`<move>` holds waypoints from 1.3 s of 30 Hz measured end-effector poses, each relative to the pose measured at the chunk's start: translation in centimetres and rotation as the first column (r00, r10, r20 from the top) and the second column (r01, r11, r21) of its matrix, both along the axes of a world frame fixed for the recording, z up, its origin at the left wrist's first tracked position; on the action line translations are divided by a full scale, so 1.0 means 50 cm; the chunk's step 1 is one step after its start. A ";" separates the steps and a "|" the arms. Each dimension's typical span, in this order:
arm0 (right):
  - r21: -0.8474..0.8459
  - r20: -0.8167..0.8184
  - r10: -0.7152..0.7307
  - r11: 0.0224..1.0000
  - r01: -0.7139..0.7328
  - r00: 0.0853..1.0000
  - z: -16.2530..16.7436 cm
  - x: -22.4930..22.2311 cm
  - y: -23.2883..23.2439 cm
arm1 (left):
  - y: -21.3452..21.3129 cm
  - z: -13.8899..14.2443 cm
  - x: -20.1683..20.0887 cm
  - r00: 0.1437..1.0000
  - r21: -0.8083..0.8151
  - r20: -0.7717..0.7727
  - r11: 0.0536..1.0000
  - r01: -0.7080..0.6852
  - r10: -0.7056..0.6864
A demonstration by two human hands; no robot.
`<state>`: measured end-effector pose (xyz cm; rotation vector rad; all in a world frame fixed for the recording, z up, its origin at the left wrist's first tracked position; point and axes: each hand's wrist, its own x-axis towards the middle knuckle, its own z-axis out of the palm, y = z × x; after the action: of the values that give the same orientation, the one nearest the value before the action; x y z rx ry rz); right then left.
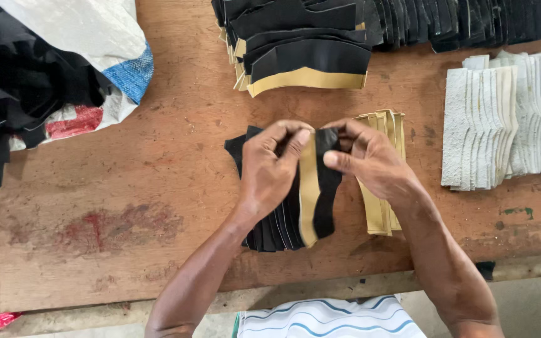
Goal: The person repeatedly picks a black fabric piece and a beige strip, aligns them edge-to-edge, and places the paired set into a growing stack. The hands work over a wooden table with multiple piles of similar parts nearby.
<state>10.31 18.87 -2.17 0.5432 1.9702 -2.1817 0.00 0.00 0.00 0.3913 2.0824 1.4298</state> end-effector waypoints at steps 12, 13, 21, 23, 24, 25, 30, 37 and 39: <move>0.008 -0.130 -0.144 0.989 0.146 0.981 0.004 -0.013 -0.027 | 0.002 0.013 -0.009 0.988 0.241 -0.077 0.959 0.150 -0.135; -0.011 -0.128 -0.152 0.988 0.152 0.980 0.004 -0.011 -0.031 | -0.001 0.010 -0.008 0.988 0.261 -0.080 0.953 0.152 -0.135; 0.135 0.007 0.010 0.991 -0.011 1.000 0.029 0.005 -0.056 | -0.009 -0.003 -0.008 0.984 0.167 -0.173 0.986 -0.014 0.043; 0.143 0.048 0.020 0.989 -0.026 0.999 0.038 0.009 -0.075 | -0.014 -0.002 -0.008 0.985 0.266 -0.146 0.963 -0.050 0.092; 0.146 0.066 0.027 0.989 -0.037 0.997 0.044 0.011 -0.081 | -0.015 -0.001 -0.011 0.984 0.314 -0.132 0.947 -0.070 0.117; 0.142 -0.024 0.045 0.989 -0.041 0.999 0.052 0.015 -0.085 | -0.018 0.002 -0.021 0.982 0.348 -0.110 0.932 -0.104 0.151; 0.259 0.204 -0.006 0.965 -0.048 0.979 0.093 0.031 -0.041 | -0.054 0.015 -0.102 0.966 0.358 0.003 0.902 -0.242 0.258; 0.686 -0.200 -0.039 0.708 0.168 0.979 0.107 -0.078 0.077 | -0.043 0.036 -0.135 0.978 0.169 -0.136 0.976 -0.137 0.161; 0.747 -0.190 -0.030 0.644 0.165 0.981 0.104 -0.109 0.081 | -0.030 0.038 -0.135 0.962 -0.113 -0.239 0.980 -0.165 0.135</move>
<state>4.88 22.92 3.03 0.5788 3.0020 -1.3455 -6.73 -1.49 1.88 0.3668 2.4254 1.3756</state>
